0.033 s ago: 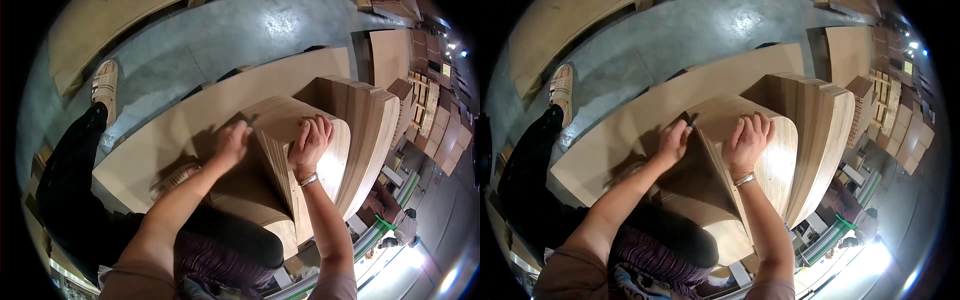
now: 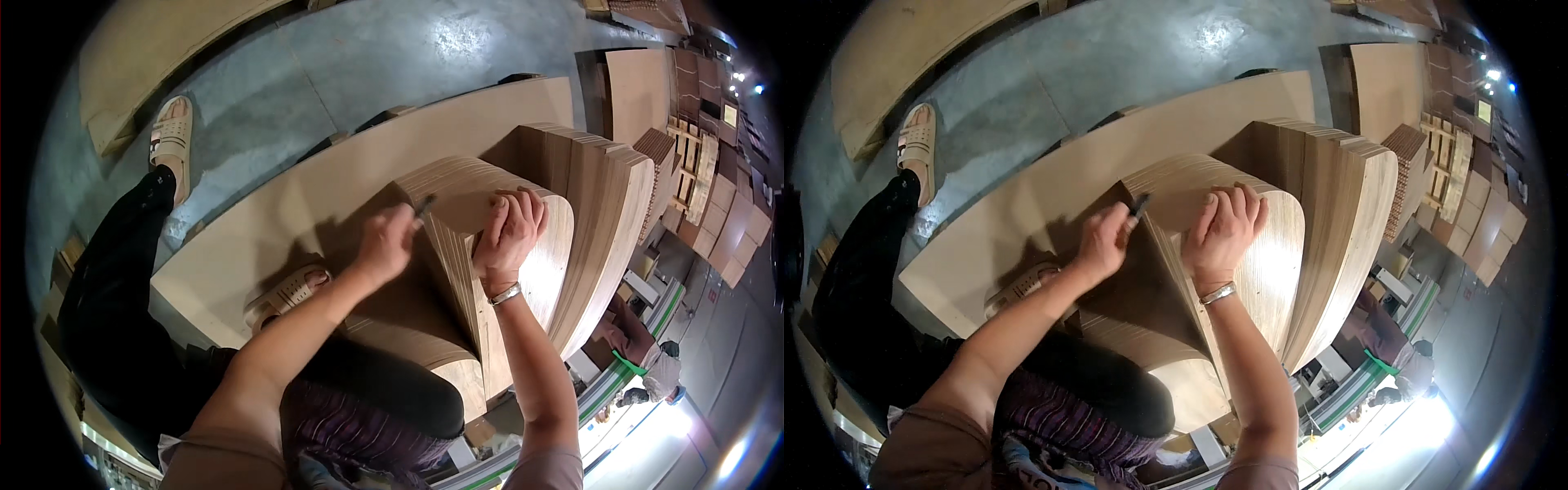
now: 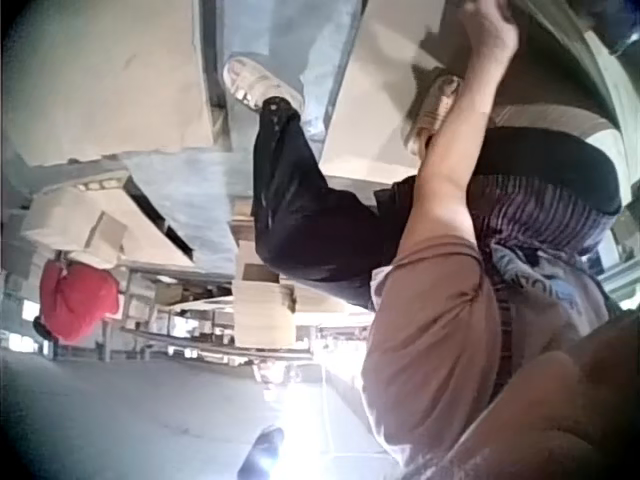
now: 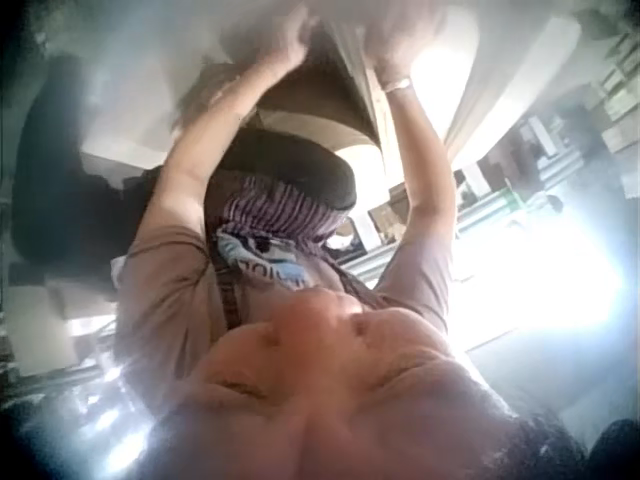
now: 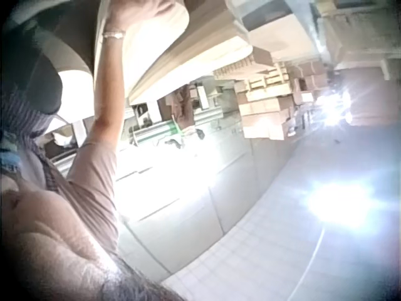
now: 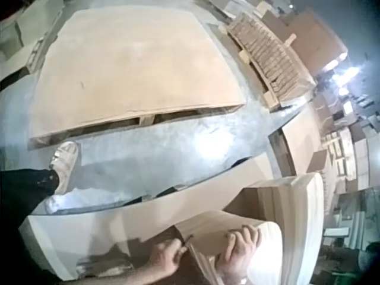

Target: The person uses a small hand scraper tool to smooth and finish the edges of several curved wooden panels. They pick up the panels individually, run the tool along the pre-cut corners and surfaces, and stack them on the floor of the factory workshop.

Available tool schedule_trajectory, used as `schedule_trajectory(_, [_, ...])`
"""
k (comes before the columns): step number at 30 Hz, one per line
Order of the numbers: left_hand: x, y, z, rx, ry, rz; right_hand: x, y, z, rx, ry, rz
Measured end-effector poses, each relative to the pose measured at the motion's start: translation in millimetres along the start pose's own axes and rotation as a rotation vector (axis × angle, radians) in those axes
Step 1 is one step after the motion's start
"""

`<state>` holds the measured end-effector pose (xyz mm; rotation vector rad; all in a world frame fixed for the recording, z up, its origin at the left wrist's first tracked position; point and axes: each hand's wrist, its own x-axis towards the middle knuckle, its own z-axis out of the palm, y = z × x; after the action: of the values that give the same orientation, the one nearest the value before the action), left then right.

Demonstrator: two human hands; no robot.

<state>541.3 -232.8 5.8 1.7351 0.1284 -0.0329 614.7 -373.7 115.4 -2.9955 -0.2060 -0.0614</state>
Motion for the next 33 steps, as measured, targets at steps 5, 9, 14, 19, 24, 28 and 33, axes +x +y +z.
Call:
schedule_trajectory(5, [14, -59, -8, 0.136, -0.078, -0.297, 5, -15, 2, 0.025, -0.005, -0.009])
schedule_trajectory(9, [4, -20, 0, 0.077, -0.082, -0.035, 5, -7, -3, 0.018, 0.006, -0.004])
schedule_trajectory(14, [22, -83, -4, 0.381, -0.107, -0.246, 9, -15, 3, 0.019, 0.002, -0.002])
schedule_trajectory(19, [10, -71, -2, 0.295, -0.154, -0.231, 6, -8, 4, 0.011, -0.001, -0.002])
schedule_trajectory(24, [13, -66, -5, 0.491, -0.156, -0.422, 5, -10, 1, 0.009, 0.002, -0.025])
schedule_trajectory(28, [11, -87, -6, 0.505, -0.252, -0.368, 8, -10, 2, 0.008, 0.018, -0.028])
schedule_trajectory(33, [18, -91, 2, 0.548, -0.336, -0.331, 6, -10, 1, 0.020, 0.016, -0.004])
